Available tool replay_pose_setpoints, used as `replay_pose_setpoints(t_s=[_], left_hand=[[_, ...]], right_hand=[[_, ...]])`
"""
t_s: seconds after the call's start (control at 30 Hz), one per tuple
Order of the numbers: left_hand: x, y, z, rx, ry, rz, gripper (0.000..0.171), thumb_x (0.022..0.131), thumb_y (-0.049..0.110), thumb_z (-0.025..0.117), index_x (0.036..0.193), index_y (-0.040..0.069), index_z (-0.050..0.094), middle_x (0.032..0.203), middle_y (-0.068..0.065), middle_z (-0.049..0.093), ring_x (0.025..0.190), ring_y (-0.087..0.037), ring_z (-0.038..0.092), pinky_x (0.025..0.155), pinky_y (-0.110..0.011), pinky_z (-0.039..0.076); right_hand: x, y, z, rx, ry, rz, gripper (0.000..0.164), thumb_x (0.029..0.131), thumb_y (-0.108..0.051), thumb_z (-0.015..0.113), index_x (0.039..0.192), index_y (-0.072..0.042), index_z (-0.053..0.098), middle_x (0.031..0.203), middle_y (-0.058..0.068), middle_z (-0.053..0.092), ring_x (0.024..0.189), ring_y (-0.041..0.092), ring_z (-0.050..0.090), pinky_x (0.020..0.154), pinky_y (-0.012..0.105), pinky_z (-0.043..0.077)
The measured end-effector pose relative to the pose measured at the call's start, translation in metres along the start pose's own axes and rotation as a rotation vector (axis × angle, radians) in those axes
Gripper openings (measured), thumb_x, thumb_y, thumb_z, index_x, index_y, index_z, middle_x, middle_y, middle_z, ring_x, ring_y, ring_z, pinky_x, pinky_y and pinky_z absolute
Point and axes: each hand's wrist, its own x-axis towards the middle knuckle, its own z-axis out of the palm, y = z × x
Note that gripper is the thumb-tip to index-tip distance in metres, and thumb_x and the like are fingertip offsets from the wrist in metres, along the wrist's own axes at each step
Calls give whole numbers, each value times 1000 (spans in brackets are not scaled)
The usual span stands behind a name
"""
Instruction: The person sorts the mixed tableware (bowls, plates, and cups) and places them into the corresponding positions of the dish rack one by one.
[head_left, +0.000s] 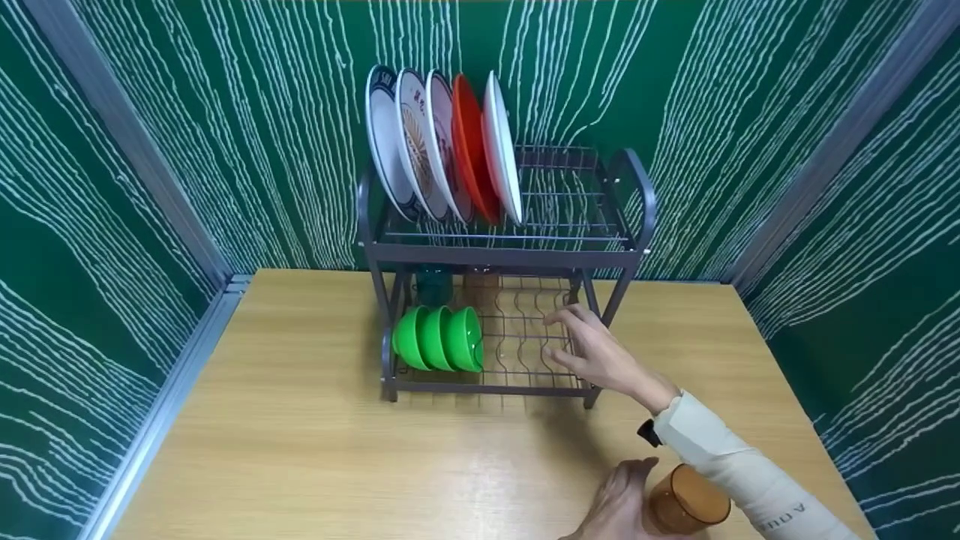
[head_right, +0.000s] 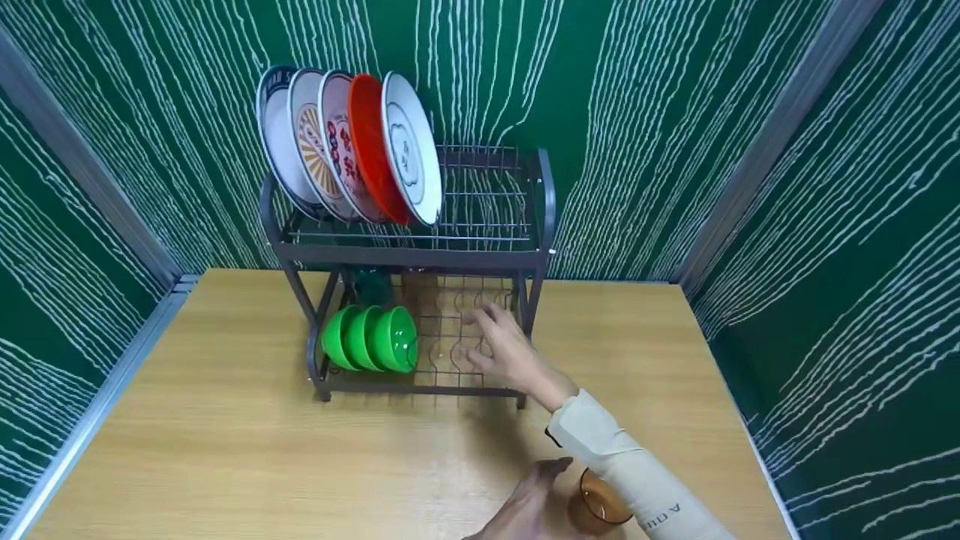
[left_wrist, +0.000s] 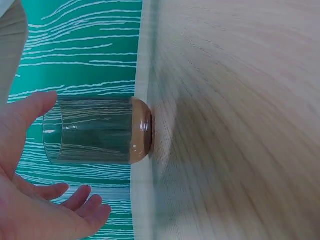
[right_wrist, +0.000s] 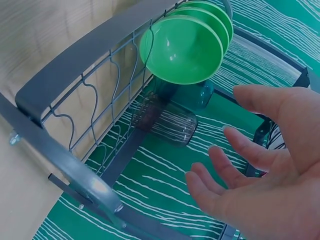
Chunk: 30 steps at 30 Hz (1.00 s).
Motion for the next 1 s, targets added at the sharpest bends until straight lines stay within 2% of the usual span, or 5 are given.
replay_pose_setpoints(t_s=[0.33,0.63,0.77,0.87,1.0], left_hand=[[8,2,10,6,26,60,96,69,56,78,139,5,37,122,-6,52,113,-11,50,92,-20,44],[11,6,16,-70,-58,6,100,70,56,76,142,4,30,128,-7,49,116,-13,48,92,-22,46],[13,8,20,-83,-57,-1,102,68,56,78,141,3,31,129,-9,49,118,-14,48,93,-22,45],[15,11,23,-132,-67,-27,100,67,55,79,140,6,32,131,-6,48,119,-14,48,93,-23,46],[19,15,25,-246,-155,-110,97,68,56,78,141,10,31,133,1,44,117,-9,46,90,-25,47]], right_hand=[[-10,2,-7,35,-23,27,36,89,-20,68,120,-7,58,124,12,53,116,24,48,96,46,44],[-23,2,-13,13,-21,32,34,88,-18,69,119,-11,58,121,7,54,114,19,50,95,42,46],[-29,2,-16,9,-26,53,35,88,-21,69,121,-14,57,120,2,53,113,17,50,95,40,46],[-33,2,-18,14,-31,63,36,88,-21,69,121,-16,57,120,1,52,113,21,51,95,42,46],[-39,2,-21,28,-51,91,35,89,-23,67,122,-18,56,121,0,51,115,21,49,95,44,46]])
